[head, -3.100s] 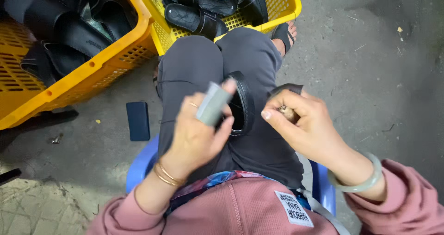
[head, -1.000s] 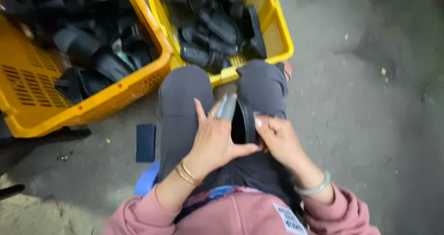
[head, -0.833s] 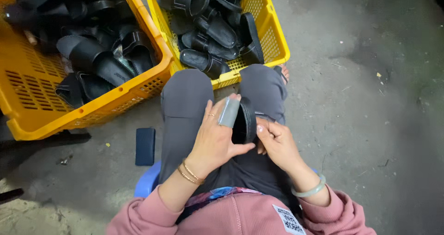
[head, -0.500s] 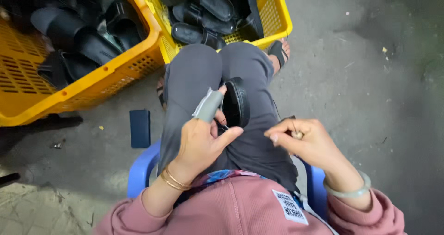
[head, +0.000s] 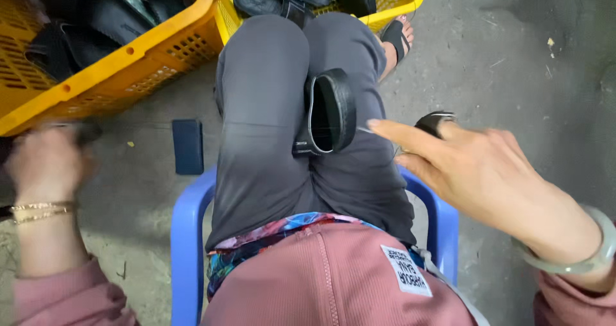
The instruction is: The person sits on a blue plastic chair and sews a black sandal held between their legs. They use a needle and thread to stitch the sole of the sandal, pulling the thread through the material repeatedly. Two yellow baskets filled with other black sandals are visible on the floor nearby.
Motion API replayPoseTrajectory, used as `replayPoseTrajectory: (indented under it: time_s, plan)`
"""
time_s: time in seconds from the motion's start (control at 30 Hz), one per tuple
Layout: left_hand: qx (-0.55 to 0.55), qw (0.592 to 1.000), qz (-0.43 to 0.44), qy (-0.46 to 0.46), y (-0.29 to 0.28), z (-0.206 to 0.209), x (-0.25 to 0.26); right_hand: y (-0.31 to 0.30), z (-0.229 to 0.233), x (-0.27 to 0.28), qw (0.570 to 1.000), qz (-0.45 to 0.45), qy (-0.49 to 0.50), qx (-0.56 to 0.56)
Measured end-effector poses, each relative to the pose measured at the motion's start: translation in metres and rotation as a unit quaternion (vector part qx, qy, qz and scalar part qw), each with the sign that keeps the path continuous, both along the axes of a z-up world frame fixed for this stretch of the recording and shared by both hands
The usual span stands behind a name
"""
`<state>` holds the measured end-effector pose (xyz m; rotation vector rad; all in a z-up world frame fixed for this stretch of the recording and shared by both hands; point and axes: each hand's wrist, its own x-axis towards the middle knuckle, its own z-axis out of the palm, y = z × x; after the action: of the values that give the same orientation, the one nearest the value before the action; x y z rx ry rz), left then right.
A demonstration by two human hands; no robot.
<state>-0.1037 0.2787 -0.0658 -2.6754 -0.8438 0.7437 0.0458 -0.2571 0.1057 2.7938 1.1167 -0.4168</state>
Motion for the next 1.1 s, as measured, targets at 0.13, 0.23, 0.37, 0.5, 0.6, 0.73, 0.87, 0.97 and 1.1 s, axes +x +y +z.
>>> replayPoseTrajectory:
  time_s: [0.13, 0.23, 0.37, 0.5, 0.6, 0.73, 0.87, 0.97, 1.1]
  plan:
    - [0.080, 0.983, -0.133, -0.099, -0.031, 0.008, 0.011, 0.005, -0.008, 0.009, 0.996, 0.079, -0.036, 0.022]
    - [-0.142, 0.880, -0.184, -0.414, -0.149, 0.059, 0.059, 0.006, -0.010, 0.012, 0.996, 0.075, -0.041, -0.016]
    - [-0.448, 0.766, -0.266, -0.377, -0.257, 0.074, 0.096, 0.003, -0.009, 0.015, 0.997, 0.081, -0.009, -0.011]
    - [-0.400, 0.795, -0.305, -0.338, -0.285, 0.054, 0.111, 0.003, -0.012, 0.017, 0.997, 0.068, 0.013, -0.014]
    - [-0.417, 0.781, -0.301, -0.354, -0.287, 0.055, 0.111, 0.003, -0.011, 0.017, 0.997, 0.067, 0.019, -0.022]
    - [-0.403, 0.786, -0.296, -0.364, -0.293, 0.057, 0.113, 0.014, -0.003, 0.015, 0.996, 0.084, -0.034, -0.021]
    - [-0.390, 0.793, -0.281, -0.376, -0.298, 0.054, 0.115, 0.025, 0.005, 0.020, 0.973, 0.165, -0.129, -0.097]
    - [-0.376, 0.800, -0.282, -0.374, -0.300, 0.052, 0.116, 0.027, -0.005, 0.024, 0.966, 0.186, -0.122, -0.134]
    - [-0.363, 0.805, -0.284, -0.374, -0.301, 0.050, 0.117, 0.016, -0.040, 0.023, 0.980, 0.160, -0.109, -0.054]
